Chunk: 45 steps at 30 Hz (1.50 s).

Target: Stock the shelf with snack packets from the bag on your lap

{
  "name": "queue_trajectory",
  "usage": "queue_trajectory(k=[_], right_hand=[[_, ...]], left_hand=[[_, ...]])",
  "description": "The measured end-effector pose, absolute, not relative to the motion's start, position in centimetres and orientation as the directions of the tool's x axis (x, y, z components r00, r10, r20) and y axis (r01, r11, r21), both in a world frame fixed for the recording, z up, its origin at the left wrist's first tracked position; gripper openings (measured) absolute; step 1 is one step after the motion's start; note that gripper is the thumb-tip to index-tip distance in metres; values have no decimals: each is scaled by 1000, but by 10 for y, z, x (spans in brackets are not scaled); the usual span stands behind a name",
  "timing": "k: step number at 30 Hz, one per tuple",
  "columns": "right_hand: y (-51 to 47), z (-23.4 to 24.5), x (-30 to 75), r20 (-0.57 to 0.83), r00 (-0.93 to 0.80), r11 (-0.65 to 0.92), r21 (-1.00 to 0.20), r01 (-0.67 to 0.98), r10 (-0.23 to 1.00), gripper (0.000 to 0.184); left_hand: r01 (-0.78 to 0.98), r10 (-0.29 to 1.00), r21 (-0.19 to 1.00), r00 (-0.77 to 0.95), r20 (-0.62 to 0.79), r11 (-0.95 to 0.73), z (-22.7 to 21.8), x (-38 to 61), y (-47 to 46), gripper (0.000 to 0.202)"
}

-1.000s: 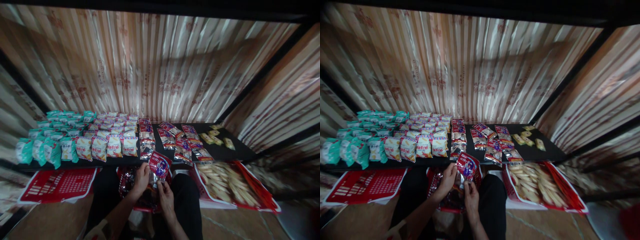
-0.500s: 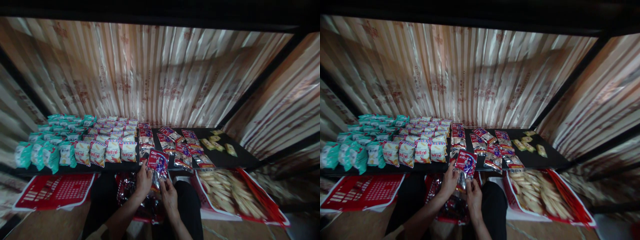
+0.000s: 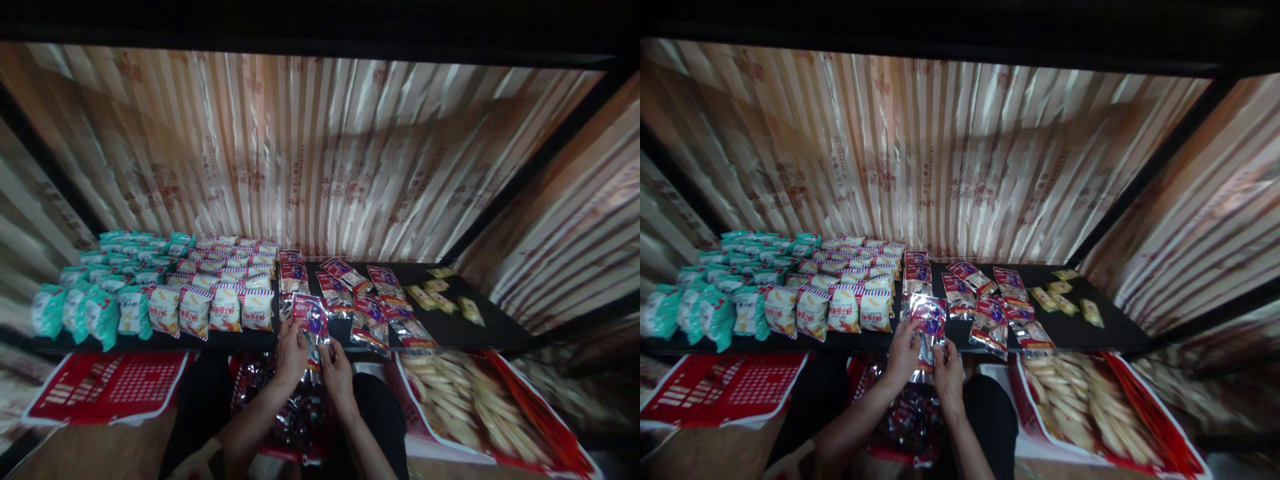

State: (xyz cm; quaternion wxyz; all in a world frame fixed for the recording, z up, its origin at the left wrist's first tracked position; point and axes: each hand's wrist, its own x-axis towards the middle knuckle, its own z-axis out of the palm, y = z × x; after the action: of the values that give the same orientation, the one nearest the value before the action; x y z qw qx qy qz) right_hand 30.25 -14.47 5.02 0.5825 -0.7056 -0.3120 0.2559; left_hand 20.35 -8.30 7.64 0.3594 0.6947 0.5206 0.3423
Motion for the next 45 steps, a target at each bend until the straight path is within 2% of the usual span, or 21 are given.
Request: queue_trajectory(k=[9, 13, 21, 34, 45], right_hand=[[-112, 58, 311, 37, 654, -119, -974, 192, 756, 60], [-95, 59, 316, 85, 628, -80, -970, 231, 773, 53], [-67, 58, 325, 115, 625, -99, -950, 296, 773, 46], [-32, 56, 331, 156, 576, -119, -904, 411, 802, 45], [-27, 53, 334, 171, 543, -94, -899, 427, 822, 44]], left_hand=[[546, 979, 825, 198, 40, -144, 85, 213, -61, 44], [555, 977, 816, 209, 49, -160, 89, 216, -52, 41], [574, 983, 804, 171, 65, -153, 93, 223, -40, 37], [758, 983, 629, 170, 67, -174, 101, 229, -24, 40], [806, 983, 564, 155, 96, -182, 90, 235, -21, 40]])
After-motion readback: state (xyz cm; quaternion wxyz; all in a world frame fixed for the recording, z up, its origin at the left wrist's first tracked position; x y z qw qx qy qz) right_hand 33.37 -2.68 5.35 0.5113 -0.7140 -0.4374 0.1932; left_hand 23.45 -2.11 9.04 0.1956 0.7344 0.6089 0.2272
